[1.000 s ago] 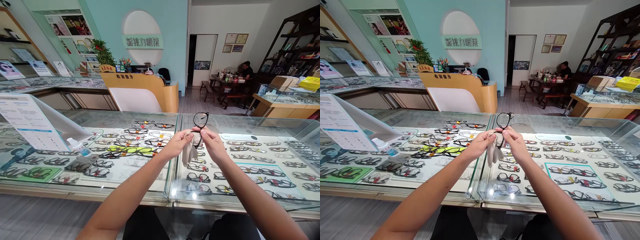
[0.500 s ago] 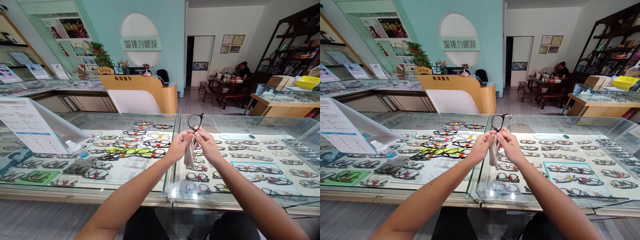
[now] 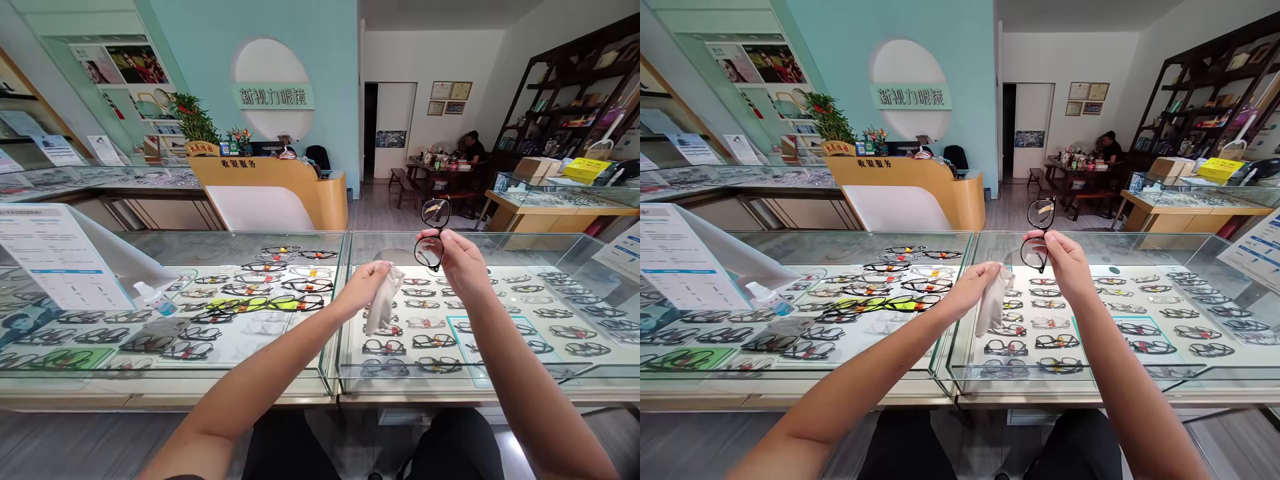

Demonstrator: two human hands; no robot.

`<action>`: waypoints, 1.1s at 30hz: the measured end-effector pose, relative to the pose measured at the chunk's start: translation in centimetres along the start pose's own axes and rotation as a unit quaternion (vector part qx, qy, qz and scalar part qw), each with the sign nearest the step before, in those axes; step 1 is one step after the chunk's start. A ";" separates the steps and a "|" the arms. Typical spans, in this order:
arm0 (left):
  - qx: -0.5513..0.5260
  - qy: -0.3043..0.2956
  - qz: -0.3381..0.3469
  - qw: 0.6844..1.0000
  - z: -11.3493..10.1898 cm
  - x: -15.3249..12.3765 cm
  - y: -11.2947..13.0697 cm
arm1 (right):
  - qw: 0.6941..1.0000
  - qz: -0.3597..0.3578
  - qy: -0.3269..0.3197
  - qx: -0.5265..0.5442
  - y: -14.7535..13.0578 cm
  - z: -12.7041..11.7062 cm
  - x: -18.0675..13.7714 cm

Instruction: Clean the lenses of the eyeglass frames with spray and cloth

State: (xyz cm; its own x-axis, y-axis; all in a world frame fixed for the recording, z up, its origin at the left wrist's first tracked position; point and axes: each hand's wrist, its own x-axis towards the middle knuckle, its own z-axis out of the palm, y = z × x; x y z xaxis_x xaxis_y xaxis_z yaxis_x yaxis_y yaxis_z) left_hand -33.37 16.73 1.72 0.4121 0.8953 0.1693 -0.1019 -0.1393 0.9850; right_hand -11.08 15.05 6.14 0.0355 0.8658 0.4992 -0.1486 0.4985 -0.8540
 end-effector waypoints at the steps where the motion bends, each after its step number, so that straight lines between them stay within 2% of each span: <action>1: 0.004 -0.016 -0.004 1.000 1.0 0.4 -0.5 | 1.000 0.002 -0.008 -0.006 -0.5 -0.4 -0.2; 6: 0.052 -0.089 -0.031 0.994 6.3 2.4 -4.4 | 0.998 0.018 -0.051 -0.045 -2.1 -1.7 -0.8; 8: 0.102 -0.092 -0.058 0.989 6.8 2.7 -5.3 | 0.995 0.025 -0.064 -0.069 -2.5 -2.1 -0.9; 9: 0.133 -0.073 -0.056 0.987 6.6 2.7 -5.2 | 0.994 0.030 -0.070 -0.082 -2.7 -2.3 -0.9; 11: 0.194 0.004 0.008 0.981 5.1 2.7 -3.7 | 0.990 0.040 -0.087 -0.103 -3.2 -2.7 -0.7; 12: 0.220 0.051 0.072 0.971 4.0 2.7 -2.2 | 0.988 0.044 -0.097 -0.112 -3.5 -2.8 -0.5; 14: 0.264 0.118 0.226 0.930 1.6 2.4 1.7 | 0.982 0.044 -0.123 -0.133 -4.1 -2.6 0.1; 16: 0.313 0.110 0.333 0.883 -0.3 2.0 6.3 | 0.976 0.032 -0.154 -0.152 -5.0 -1.8 0.9; 18: 0.371 0.050 0.381 0.845 -1.6 1.2 10.2 | 0.969 0.017 -0.184 -0.164 -6.0 -0.5 1.8; 20: 0.416 0.020 0.400 0.816 -2.3 0.4 12.8 | 0.963 -0.001 -0.206 -0.172 -7.0 1.1 2.6; 22: 0.441 0.027 0.412 0.797 -2.9 -0.2 14.0 | 0.956 -0.019 -0.228 -0.182 -8.0 2.6 3.1; 27: 0.437 0.080 0.467 0.765 -5.4 -1.0 14.5 | 0.936 -0.055 -0.285 -0.201 -9.4 5.4 3.8; 33: 0.475 0.060 0.494 0.726 -7.8 -1.0 15.1 | 0.931 -0.066 -0.296 -0.202 -8.7 6.6 4.7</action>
State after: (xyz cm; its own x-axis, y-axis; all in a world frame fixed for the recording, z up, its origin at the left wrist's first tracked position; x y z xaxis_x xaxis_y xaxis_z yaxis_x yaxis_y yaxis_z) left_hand -42.43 17.02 16.16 0.4746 0.1829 0.8610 0.4004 -0.9160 -0.0262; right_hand -16.16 14.51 16.88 -0.5410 0.6803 0.4945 0.2070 0.6776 -0.7057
